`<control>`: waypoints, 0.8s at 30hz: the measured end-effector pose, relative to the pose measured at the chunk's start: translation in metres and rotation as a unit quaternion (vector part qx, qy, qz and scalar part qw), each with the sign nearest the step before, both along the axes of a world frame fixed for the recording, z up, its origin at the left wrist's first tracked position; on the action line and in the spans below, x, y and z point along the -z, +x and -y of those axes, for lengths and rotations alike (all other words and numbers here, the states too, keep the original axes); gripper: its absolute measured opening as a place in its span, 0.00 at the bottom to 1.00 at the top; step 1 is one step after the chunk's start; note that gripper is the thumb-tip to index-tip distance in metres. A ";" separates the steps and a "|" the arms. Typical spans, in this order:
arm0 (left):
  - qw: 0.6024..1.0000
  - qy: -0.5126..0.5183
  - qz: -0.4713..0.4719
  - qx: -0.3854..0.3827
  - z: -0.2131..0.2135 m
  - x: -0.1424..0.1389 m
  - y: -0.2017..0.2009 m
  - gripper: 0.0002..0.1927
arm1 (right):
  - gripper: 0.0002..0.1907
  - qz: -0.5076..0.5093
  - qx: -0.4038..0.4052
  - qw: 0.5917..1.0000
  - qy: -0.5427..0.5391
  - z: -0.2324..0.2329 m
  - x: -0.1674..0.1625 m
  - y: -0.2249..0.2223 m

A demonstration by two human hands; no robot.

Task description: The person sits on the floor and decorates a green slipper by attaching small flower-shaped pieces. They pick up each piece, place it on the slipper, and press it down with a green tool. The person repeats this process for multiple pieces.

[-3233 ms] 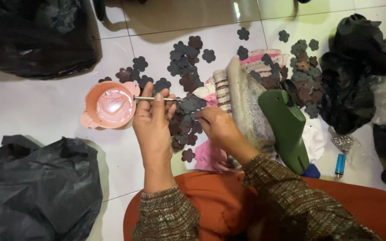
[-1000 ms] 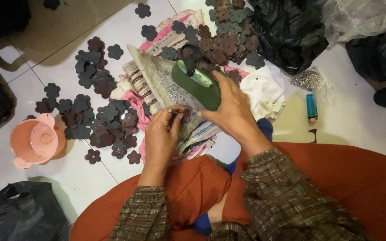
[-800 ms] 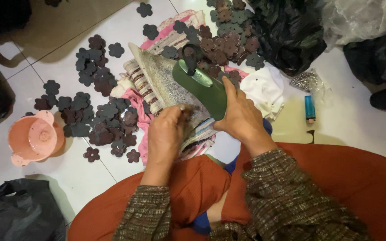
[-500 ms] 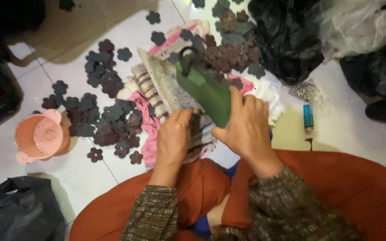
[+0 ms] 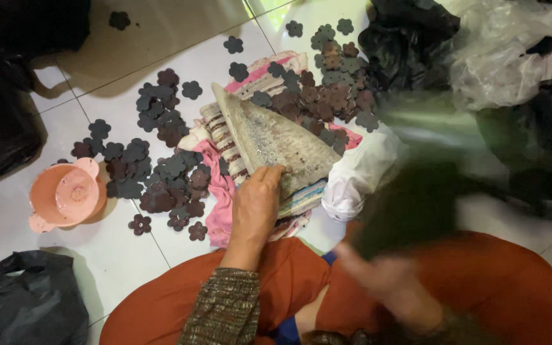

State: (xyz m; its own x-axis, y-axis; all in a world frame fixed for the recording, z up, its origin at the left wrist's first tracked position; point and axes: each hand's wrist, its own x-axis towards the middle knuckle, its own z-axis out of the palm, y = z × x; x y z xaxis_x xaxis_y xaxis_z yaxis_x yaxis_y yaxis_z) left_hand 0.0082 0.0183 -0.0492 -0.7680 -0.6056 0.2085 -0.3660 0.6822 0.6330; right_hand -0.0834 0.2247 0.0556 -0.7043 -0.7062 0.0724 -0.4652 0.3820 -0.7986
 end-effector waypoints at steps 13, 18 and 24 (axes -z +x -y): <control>0.989 0.141 -0.035 0.003 0.009 0.000 0.011 0.06 | 0.47 0.052 -0.061 0.989 0.124 0.043 -0.013 0.008; 0.991 0.130 -0.020 -0.001 0.013 -0.007 0.017 0.05 | 0.48 0.150 -0.040 0.983 0.101 0.036 -0.004 0.010; 0.994 0.107 -0.025 0.007 0.015 -0.011 0.019 0.06 | 0.41 -0.015 -0.065 0.998 0.002 0.004 -0.025 0.008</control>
State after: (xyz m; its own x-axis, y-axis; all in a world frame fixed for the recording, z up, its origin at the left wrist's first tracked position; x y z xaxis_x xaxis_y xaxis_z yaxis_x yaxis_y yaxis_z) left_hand 0.0272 0.0031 -0.0380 -0.7690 -0.6291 0.1134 -0.3221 0.5346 0.7813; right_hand -0.0759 0.2203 0.0804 -0.6044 -0.7918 0.0884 -0.5347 0.3209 -0.7817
